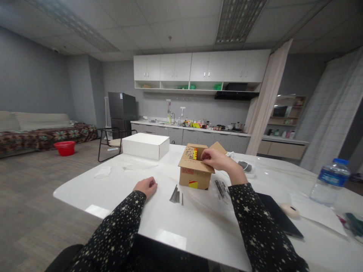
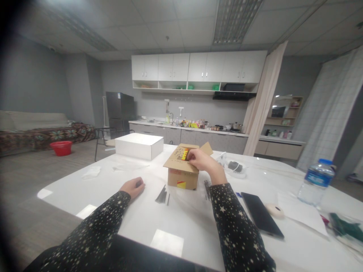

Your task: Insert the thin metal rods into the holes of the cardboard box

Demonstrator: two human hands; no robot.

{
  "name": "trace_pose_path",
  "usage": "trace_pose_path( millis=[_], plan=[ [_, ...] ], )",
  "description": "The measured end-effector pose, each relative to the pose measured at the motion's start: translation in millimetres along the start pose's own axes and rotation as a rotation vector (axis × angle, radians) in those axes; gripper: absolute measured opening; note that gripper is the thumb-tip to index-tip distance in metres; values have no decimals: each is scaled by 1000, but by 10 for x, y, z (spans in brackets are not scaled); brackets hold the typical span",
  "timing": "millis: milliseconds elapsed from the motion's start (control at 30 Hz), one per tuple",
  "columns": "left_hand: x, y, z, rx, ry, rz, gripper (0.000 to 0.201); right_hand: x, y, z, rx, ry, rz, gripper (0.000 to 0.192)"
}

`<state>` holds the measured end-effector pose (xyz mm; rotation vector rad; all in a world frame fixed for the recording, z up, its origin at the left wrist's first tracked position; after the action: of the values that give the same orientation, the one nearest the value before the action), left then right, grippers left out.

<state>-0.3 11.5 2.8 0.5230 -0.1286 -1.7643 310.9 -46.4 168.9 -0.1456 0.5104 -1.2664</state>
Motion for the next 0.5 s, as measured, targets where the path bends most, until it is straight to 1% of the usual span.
trace_pose_path(
  millis=[133, 500],
  plan=[
    [-16, -25, -20, -8, 7, -11, 20, -4, 2, -3, 5, -4, 8, 12],
    [-3, 19, 13, -13, -3, -9, 22, 0, -24, -1, 23, 4, 13, 13]
  ],
)
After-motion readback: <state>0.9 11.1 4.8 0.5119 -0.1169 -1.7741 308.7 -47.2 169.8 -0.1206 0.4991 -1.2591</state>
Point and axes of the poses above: each hand's wrist, its own x-axis away from the middle knuckle, its own z-axis out of the back of the hand, y = z × x, the point moved 3 cm from there along -x, towards the middle knuckle, and after that the axes turned 1 degree about y, right-handed, at the moved point
